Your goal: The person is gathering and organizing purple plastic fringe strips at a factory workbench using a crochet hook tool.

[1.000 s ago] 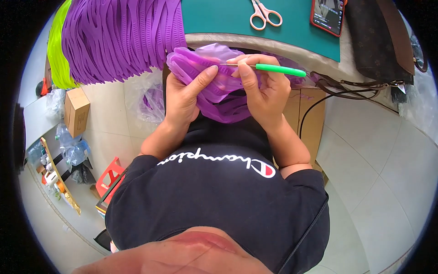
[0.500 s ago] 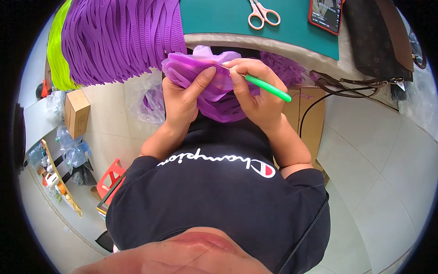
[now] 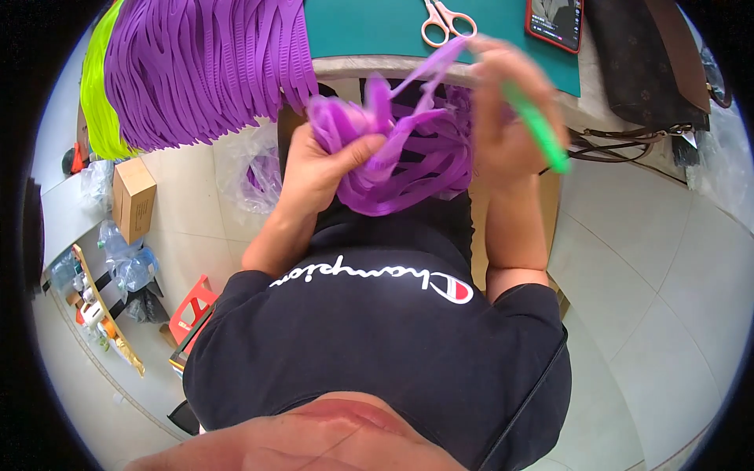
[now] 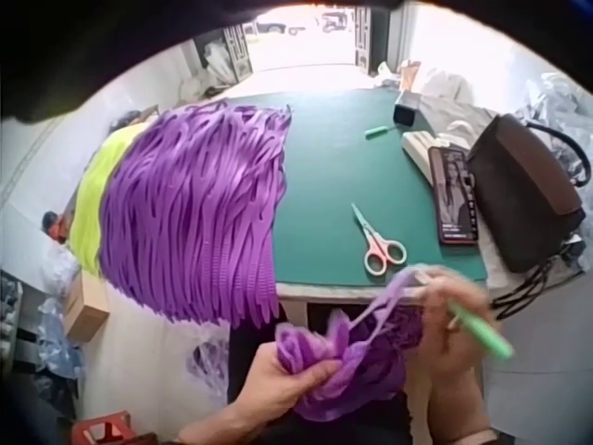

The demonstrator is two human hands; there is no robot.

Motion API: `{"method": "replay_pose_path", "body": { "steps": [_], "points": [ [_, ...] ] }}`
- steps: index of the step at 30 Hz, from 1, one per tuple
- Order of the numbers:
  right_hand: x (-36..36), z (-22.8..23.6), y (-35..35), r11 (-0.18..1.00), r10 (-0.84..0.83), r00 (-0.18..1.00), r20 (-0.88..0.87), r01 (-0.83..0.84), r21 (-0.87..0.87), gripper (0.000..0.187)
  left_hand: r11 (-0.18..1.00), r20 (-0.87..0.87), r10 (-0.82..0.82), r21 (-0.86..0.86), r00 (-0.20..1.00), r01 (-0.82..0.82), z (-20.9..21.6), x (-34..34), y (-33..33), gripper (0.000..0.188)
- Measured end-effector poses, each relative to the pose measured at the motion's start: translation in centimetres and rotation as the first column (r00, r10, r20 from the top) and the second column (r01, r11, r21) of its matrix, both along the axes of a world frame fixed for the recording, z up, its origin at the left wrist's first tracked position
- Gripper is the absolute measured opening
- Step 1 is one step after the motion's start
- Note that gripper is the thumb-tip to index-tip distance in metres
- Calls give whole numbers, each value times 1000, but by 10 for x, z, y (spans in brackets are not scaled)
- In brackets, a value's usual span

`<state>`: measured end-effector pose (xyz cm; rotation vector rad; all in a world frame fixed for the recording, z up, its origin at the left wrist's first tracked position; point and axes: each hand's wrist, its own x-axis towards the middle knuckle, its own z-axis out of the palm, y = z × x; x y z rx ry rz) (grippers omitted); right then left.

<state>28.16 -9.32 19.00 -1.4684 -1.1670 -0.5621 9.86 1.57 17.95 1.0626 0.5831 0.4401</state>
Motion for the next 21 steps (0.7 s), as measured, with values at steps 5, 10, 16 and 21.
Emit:
{"method": "replay_pose_path", "body": {
  "steps": [5,10,16,21],
  "points": [
    [45,53,-17,934,-298,954,21,287,215,14,806,-444,-434,197,784,557,-8,-6,5,13],
    [30,49,-26,980,104,858,-503,-174,-94,13,890,-289,-417,63,862,452,-4,-6,1,14],
    [-36,6,-26,927,300,851,-432,-366,-78,9,980,61,-22,-196,998,33,7,5,-6,14],
    [-55,-1,-27,913,335,934,-127,-355,-200,16,989,48,-13,-149,999,20,8,6,-9,13]
  ]
}}
